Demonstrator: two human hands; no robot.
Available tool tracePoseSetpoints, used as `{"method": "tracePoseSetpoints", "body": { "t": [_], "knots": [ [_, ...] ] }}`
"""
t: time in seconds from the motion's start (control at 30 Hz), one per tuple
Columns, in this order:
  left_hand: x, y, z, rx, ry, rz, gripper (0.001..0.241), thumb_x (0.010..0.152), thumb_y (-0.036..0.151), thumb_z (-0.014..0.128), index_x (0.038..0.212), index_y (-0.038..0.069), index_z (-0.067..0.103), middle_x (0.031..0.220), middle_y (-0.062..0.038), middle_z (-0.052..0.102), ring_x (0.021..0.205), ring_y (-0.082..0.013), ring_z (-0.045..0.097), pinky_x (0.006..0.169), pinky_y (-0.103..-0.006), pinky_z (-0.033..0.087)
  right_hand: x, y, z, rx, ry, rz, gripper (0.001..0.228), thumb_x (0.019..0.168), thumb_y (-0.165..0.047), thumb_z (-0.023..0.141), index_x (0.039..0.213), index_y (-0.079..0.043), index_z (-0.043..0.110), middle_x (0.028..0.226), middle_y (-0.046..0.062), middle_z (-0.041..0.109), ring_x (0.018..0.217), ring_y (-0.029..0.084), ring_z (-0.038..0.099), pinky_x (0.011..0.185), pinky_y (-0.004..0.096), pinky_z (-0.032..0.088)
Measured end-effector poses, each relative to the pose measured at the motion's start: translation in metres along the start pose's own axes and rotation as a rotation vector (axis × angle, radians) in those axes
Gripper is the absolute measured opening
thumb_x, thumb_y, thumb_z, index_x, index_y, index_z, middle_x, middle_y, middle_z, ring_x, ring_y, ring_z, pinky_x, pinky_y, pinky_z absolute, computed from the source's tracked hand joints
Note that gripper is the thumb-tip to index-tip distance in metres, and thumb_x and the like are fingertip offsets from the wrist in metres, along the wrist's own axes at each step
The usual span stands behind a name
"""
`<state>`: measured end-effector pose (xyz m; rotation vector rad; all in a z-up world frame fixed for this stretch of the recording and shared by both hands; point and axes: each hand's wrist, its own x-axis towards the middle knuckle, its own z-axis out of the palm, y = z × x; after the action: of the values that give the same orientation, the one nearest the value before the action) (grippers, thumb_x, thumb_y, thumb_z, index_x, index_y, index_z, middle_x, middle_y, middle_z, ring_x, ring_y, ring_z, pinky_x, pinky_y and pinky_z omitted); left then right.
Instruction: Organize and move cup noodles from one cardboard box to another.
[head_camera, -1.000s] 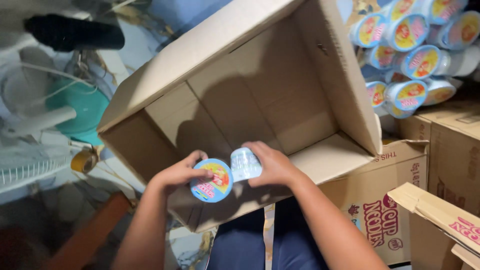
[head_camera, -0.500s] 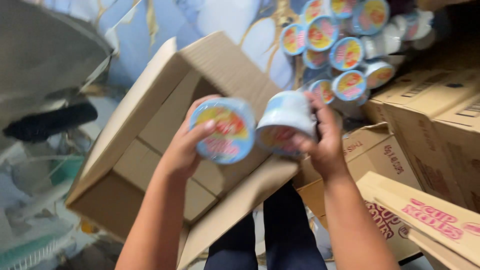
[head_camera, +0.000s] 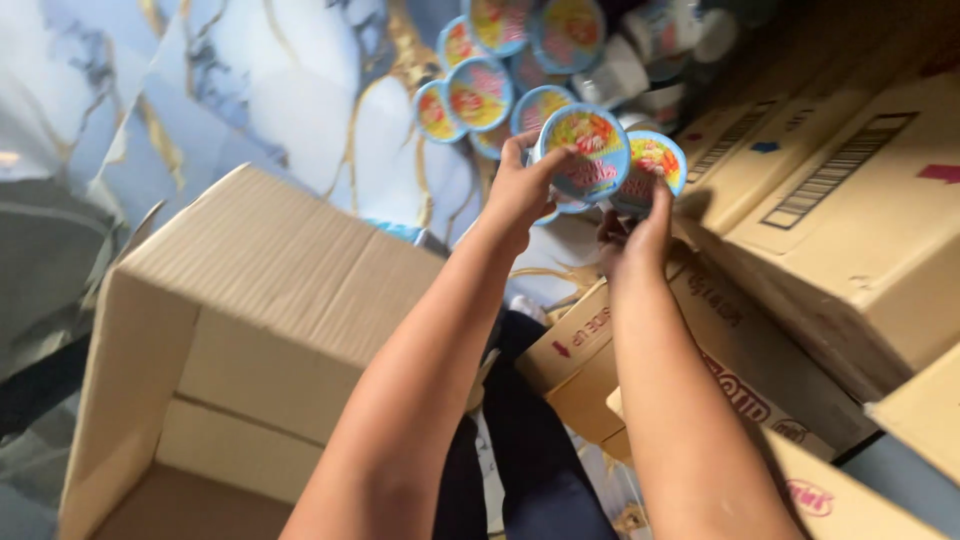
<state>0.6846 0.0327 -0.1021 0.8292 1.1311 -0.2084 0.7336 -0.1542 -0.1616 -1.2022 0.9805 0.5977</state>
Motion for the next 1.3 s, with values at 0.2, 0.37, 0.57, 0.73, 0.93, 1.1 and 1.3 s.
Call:
{"method": "tracePoseSetpoints", "body": {
  "t": [0.2, 0.37, 0.57, 0.73, 0.93, 1.1, 1.3],
  "knots": [
    [0.086, -0.027, 0.088, -0.020, 0.113, 0.137, 0.075, 0.074, 0.035, 0.079, 0.140, 0.014, 0.048, 0.107, -0.015, 0.072, 0.081, -0.0232, 0.069, 0.065, -0.0391, 0.057, 0.073, -0.020, -0.009, 0.137, 0.007, 0.025, 0.058, 0.092, -0.060, 0.054, 0.127, -0.014, 0.059, 0.105, 0.008, 0.063, 0.088, 0.020, 0.057, 0.074, 0.034, 0.047],
    [0.069, -0.017, 0.127, 0.288, 0.128, 0.219, 0.072, 0.078, 0.030, 0.076, 0.144, 0.016, 0.051, 0.112, -0.017, 0.074, 0.094, -0.0276, 0.073, 0.081, -0.0376, 0.058, 0.069, -0.033, 0.009, 0.251, -0.199, 0.120, 0.067, 0.096, -0.059, 0.042, 0.132, -0.005, 0.059, 0.123, 0.015, 0.068, 0.109, 0.025, 0.063, 0.088, 0.037, 0.049],
    [0.054, -0.035, 0.109, 0.448, -0.039, 0.343, 0.040, 0.085, 0.022, 0.069, 0.123, 0.013, 0.075, 0.108, -0.010, 0.080, 0.096, -0.0227, 0.077, 0.085, -0.0330, 0.058, 0.049, -0.019, 0.013, 0.269, -0.437, 0.032, 0.048, 0.100, -0.038, 0.043, 0.124, -0.001, 0.061, 0.118, 0.017, 0.070, 0.106, 0.028, 0.069, 0.093, 0.039, 0.054],
    [0.027, -0.064, 0.059, 0.116, -0.096, 0.178, 0.029, 0.092, 0.011, 0.063, 0.119, 0.004, 0.072, 0.101, -0.009, 0.078, 0.086, -0.0196, 0.074, 0.074, -0.0324, 0.059, 0.016, 0.014, 0.018, 0.200, -0.444, -0.089, 0.032, 0.106, -0.024, 0.049, 0.119, 0.002, 0.061, 0.109, 0.017, 0.069, 0.098, 0.028, 0.069, 0.090, 0.040, 0.056],
    [-0.033, -0.098, 0.005, -0.171, -0.072, 0.189, 0.019, 0.094, 0.003, 0.064, 0.113, -0.001, 0.069, 0.098, -0.008, 0.074, 0.088, -0.0173, 0.070, 0.079, -0.0289, 0.056, -0.080, 0.051, 0.036, 0.155, -0.260, -0.051, 0.026, 0.100, -0.023, 0.054, 0.116, -0.004, 0.062, 0.097, 0.011, 0.067, 0.088, 0.025, 0.067, 0.082, 0.039, 0.055],
    [-0.129, -0.096, -0.049, -0.120, 0.020, 0.301, 0.013, 0.090, 0.005, 0.069, 0.103, 0.002, 0.071, 0.098, -0.008, 0.073, 0.092, -0.0167, 0.067, 0.086, -0.0287, 0.053, -0.125, 0.098, 0.008, -0.308, -0.382, -0.337, 0.031, 0.100, -0.026, 0.055, 0.116, -0.003, 0.070, 0.110, 0.009, 0.071, 0.100, 0.018, 0.067, 0.091, 0.032, 0.053],
    [-0.265, -0.094, -0.122, -0.293, 0.049, 0.234, 0.013, 0.091, 0.007, 0.065, 0.101, 0.000, 0.069, 0.116, -0.006, 0.073, 0.101, -0.0189, 0.066, 0.088, -0.0311, 0.053, -0.290, 0.141, 0.011, -0.369, -0.376, -0.380, 0.028, 0.096, -0.022, 0.062, 0.094, 0.002, 0.076, 0.091, 0.010, 0.076, 0.085, 0.020, 0.069, 0.078, 0.034, 0.056]
  ]
}}
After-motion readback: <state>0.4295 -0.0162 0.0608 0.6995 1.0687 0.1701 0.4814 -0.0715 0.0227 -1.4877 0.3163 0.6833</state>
